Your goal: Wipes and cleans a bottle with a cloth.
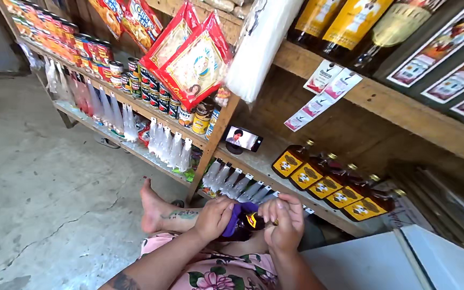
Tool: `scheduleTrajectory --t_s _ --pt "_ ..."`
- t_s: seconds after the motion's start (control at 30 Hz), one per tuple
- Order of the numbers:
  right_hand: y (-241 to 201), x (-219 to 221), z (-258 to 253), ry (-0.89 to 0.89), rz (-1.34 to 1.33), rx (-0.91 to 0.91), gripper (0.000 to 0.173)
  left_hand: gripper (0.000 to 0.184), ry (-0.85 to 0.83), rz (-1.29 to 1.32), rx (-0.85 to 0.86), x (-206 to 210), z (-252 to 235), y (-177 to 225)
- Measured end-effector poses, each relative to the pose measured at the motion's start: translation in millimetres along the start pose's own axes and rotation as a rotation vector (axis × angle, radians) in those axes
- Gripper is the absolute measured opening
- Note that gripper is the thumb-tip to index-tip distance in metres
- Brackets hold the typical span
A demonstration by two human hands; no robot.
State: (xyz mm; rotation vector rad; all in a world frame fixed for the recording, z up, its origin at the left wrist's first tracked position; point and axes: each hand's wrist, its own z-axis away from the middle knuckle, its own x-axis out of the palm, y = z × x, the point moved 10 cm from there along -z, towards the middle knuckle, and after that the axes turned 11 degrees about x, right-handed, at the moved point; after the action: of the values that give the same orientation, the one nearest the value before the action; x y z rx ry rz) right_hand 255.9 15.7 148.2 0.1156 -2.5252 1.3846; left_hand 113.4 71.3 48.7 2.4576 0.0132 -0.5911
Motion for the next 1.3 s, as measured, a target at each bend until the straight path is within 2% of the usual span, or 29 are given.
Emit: scheduleTrajectory --t_s 0.07,0.17,0.23,0.37,0.5,0.6,0.67,0.7,0.77,0.83,1.07,1.3 --pt "-0.4 -1.7 -0.2 -0.002 -0.002 -0.012 0.021 0.047 -0.057 -0.01 -0.086 4.8 10.2 -17.6" --pt "-0.4 -5.5 -3.2 -0.007 -0.015 -0.018 0.02 0.05 -0.244 -0.012 -0.211 19.9 34.6 -56.7" --pt "1.4 -8.4 -5.6 0.002 -0.02 -0.011 0.02 0.049 -0.271 -0.018 -0.146 23.9 49.5 -73.4" --pt "3.4 -11.4 -10.2 0.02 0.001 -0.004 0.021 0.046 -0.277 -0.074 -0.018 22.6 61.0 -79.2" --pt "4.7 -16.7 -14.7 0.046 0.014 -0.004 0.022 0.042 -0.263 -0.098 -0.066 14.1 50.0 -80.0" --pt "5.2 -20.2 -18.4 0.055 0.015 -0.002 0.023 0.037 -0.004 -0.12 0.023 -10.2 22.1 -48.8" --pt "5.6 -21.7 -20.2 0.056 0.021 0.0 0.025 0.034 0.157 -0.059 0.143 -23.5 2.6 -7.3" --pt "5.7 -22.0 -20.5 0.054 0.026 -0.001 0.025 0.034 0.185 -0.01 0.201 -24.5 -5.3 14.2" --pt "5.2 -21.4 -21.0 0.046 0.032 -0.01 0.023 0.031 0.147 0.047 0.277 -16.0 -14.9 48.7" --pt "4.4 -20.9 -20.8 0.052 0.028 -0.021 0.022 0.038 0.043 -0.032 0.285 0.0 -15.8 61.9" --pt "4.5 -26.0 -16.0 0.074 0.036 -0.021 0.022 0.05 -0.166 -0.165 0.183 13.0 -21.6 56.1" --pt "4.6 -21.0 -17.0 0.057 0.05 -0.029 0.02 0.049 -0.287 0.022 -0.004 10.2 -38.4 47.9"
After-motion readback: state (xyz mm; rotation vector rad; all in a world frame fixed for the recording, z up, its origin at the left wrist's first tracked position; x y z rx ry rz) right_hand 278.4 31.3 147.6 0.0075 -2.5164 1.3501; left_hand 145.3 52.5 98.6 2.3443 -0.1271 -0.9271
